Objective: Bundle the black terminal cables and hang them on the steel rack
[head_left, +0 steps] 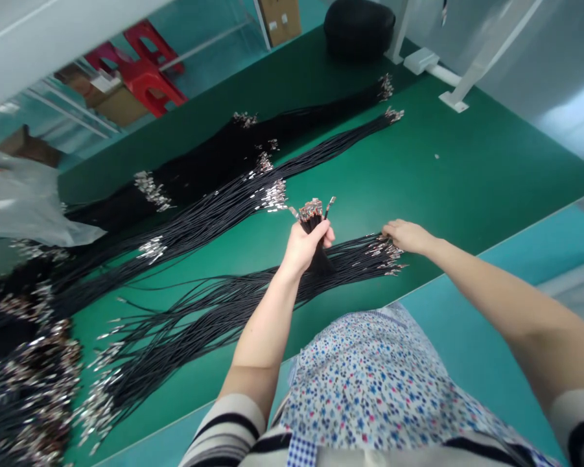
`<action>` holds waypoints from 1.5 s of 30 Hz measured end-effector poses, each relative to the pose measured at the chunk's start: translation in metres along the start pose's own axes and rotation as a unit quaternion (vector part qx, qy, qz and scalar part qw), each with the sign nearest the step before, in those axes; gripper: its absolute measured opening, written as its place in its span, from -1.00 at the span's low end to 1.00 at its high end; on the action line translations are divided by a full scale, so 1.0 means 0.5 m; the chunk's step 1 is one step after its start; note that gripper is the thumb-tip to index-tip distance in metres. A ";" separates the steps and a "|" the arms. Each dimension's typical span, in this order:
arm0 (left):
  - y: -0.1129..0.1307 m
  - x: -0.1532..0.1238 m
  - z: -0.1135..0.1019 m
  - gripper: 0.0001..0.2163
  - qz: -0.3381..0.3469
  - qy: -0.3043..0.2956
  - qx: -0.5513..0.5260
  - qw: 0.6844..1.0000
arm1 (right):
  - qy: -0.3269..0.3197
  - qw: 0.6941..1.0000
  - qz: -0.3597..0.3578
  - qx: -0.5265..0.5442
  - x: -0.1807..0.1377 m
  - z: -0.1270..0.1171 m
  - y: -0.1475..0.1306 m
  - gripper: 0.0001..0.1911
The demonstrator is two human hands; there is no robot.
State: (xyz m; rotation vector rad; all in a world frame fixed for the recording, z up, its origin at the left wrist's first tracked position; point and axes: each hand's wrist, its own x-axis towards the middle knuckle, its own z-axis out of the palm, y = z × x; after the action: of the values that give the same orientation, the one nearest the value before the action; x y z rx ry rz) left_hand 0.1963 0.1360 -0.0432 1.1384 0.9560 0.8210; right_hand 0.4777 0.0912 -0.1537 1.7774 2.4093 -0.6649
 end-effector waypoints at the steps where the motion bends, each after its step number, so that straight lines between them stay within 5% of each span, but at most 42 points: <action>1: 0.000 0.002 0.000 -0.78 0.003 -0.002 0.004 1.000 | 0.001 1.000 -0.014 -0.027 0.000 0.003 0.003 -0.72; 6: 0.013 -0.003 -0.006 -0.78 0.014 -0.024 -0.024 0.999 | 0.026 0.998 -0.049 -0.041 0.018 -0.056 -0.021 -0.76; 11: 0.035 -0.016 -0.013 -0.82 0.025 -0.039 -0.028 0.999 | -0.037 0.993 -0.108 0.032 0.029 -0.122 -0.159 -0.79; 15: 0.044 -0.028 -0.021 -0.77 0.028 -0.028 -0.011 0.999 | -0.060 0.991 -0.110 -0.052 0.024 -0.054 -0.248 -0.77; 19: 0.042 -0.036 -0.022 -0.76 0.023 -0.030 -0.006 0.999 | -0.053 0.981 -0.148 -0.115 0.013 0.034 -0.268 -0.77; 23: 0.049 -0.039 -0.022 -0.76 0.035 -0.030 -0.011 0.999 | -0.004 0.973 -0.172 -0.157 0.006 0.037 -0.271 -0.77; 27: 0.098 -0.058 -0.057 -0.76 0.057 -0.007 -0.021 0.998 | 0.002 0.979 -0.130 -0.155 -0.009 -0.062 -0.261 -0.78; 31: 0.166 -0.091 -0.094 -0.77 0.098 -0.004 0.003 0.995 | -0.031 0.976 -0.130 -0.173 -0.049 -0.245 -0.271 -0.77; 36: 0.175 -0.113 -0.051 -0.73 0.115 -0.032 0.065 0.991 | -0.004 0.981 -0.113 -0.156 -0.088 -0.430 -0.408 -0.79; 40: 0.142 -0.128 -0.009 -0.67 0.104 -0.050 -0.019 0.993 | -0.093 0.985 -0.125 -0.075 -0.050 -0.485 -0.501 -0.81; 43: 0.139 -0.151 -0.009 -0.66 0.075 -0.054 -0.063 0.994 | -0.174 0.975 -0.136 0.023 -0.002 -0.504 -0.510 -0.94; 45: 0.149 -0.166 -0.017 -0.68 0.082 -0.030 -0.068 0.994 | -0.170 0.967 -0.165 0.098 0.020 -0.509 -0.501 -0.98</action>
State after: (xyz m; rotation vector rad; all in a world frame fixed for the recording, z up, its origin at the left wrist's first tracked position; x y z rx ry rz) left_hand 0.1530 0.0813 0.0439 1.1266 0.7519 0.9640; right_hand 0.2914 0.1385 0.1475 1.1897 2.4785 -1.1721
